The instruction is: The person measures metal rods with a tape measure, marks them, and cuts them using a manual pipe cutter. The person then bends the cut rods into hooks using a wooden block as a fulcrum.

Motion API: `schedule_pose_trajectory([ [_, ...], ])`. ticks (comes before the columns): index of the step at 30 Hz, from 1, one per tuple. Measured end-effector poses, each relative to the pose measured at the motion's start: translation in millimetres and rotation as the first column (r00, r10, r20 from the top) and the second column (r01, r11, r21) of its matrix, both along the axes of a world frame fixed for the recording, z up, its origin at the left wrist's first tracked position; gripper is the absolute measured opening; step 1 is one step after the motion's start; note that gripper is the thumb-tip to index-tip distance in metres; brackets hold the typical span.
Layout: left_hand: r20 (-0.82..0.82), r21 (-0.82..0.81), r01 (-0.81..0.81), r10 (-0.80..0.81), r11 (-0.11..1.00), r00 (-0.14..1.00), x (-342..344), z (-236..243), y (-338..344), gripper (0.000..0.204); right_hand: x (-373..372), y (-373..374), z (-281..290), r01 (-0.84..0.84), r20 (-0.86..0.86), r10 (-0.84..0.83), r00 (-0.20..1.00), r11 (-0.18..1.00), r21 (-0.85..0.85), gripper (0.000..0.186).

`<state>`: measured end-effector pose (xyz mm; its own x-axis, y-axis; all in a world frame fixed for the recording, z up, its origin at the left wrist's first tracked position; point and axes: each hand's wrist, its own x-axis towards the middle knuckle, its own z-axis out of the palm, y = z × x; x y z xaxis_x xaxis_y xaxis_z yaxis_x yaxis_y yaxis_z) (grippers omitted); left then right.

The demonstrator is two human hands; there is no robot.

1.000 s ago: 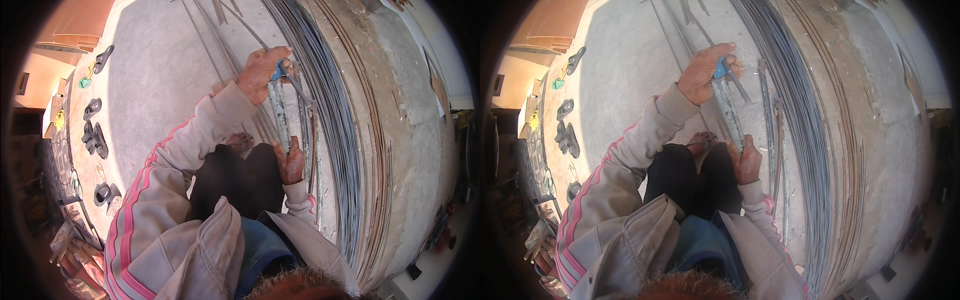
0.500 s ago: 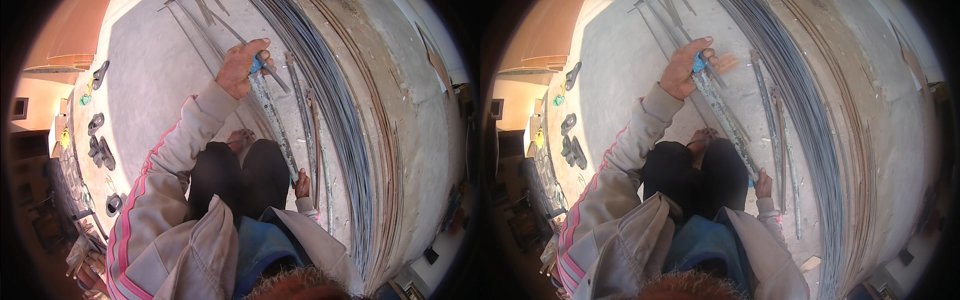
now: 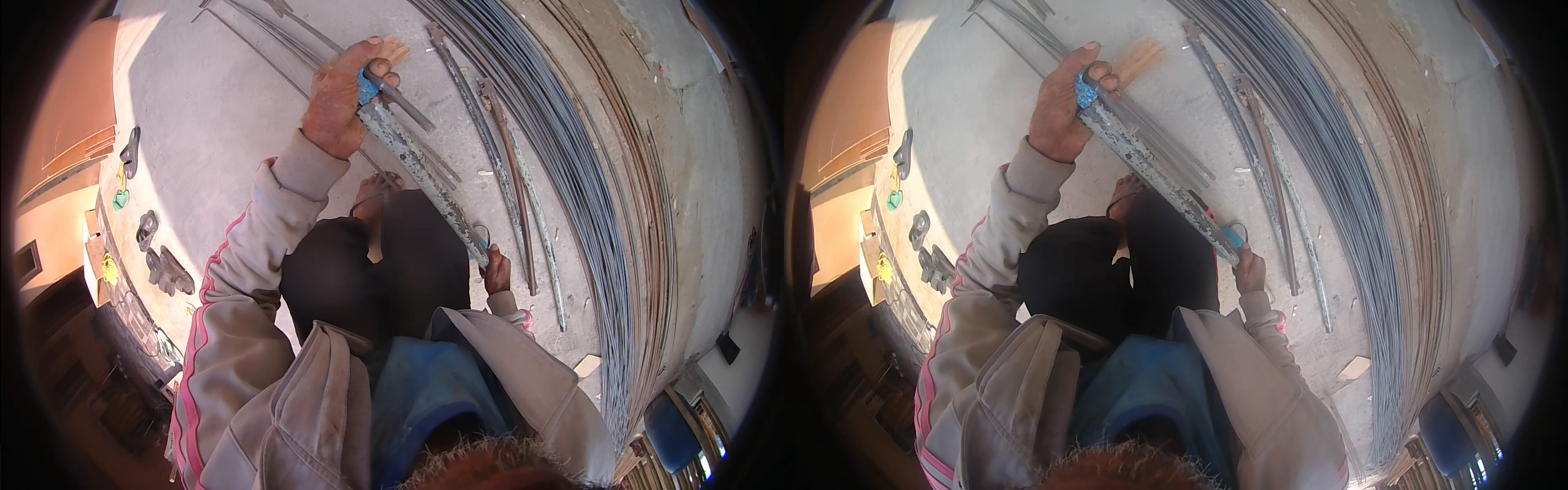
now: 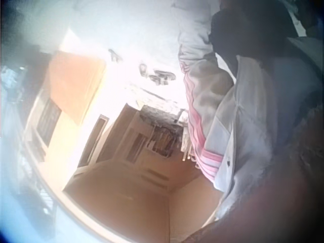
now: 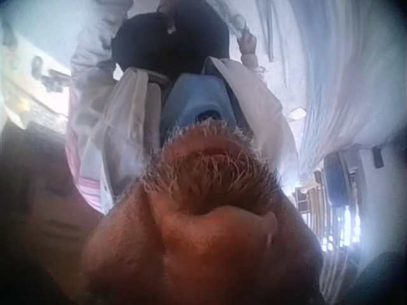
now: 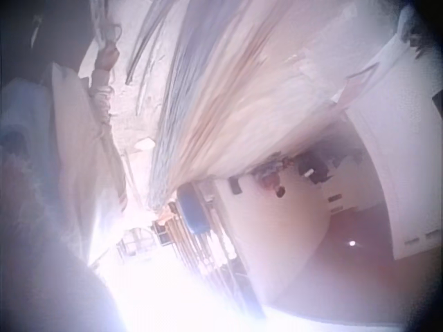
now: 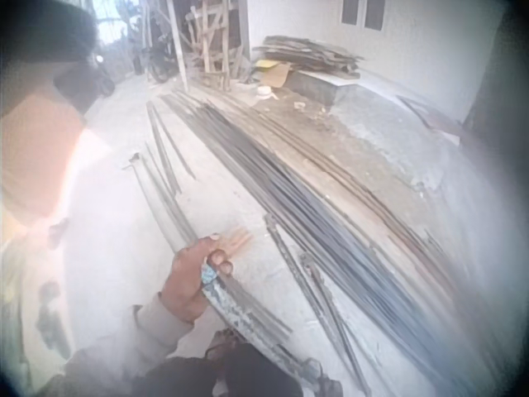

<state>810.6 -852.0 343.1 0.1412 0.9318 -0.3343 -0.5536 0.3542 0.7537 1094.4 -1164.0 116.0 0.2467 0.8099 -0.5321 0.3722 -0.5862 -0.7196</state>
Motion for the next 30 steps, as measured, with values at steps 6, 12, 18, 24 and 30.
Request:
schedule_pose_trajectory([
  [6, 0.084, -0.014, 0.122, -0.121, 0.992, 0.989, -14.3, -4.1, 3.5, 0.018, 15.3, 3.0, 8.5, -0.062, 0.028, 0.06, 0.998, 0.996, 0.068, 0.066],
  [12, 0.076, -0.011, 0.087, -0.086, 0.996, 0.993, -9.7, 5.8, -1.5, 0.02, 85.1, 19.4, -23.7, -0.091, 0.685, 0.164, 0.71, 0.986, -0.141, 0.041],
  [18, -0.039, -0.027, 0.086, -0.087, 0.996, 0.995, 0.9, 24.8, -11.5, 0.025, 122.4, 11.2, -66.1, -0.21, 0.621, 0.409, 0.669, 0.905, -0.37, 0.039],
  [24, -0.073, -0.011, 0.169, -0.169, 0.986, 0.983, -12.2, 25.0, -13.9, 0.029, 122.8, 14.2, 34.0, -0.019, 0.39, 0.085, 0.917, 0.985, -0.17, 0.033],
  [30, -0.063, -0.124, 0.123, -0.131, 0.985, 0.989, -9.8, 31.0, -16.4, 0.029, 85.8, 98.9, 216.8, -0.019, -0.205, -0.019, 0.979, 0.984, -0.179, 0.053],
])
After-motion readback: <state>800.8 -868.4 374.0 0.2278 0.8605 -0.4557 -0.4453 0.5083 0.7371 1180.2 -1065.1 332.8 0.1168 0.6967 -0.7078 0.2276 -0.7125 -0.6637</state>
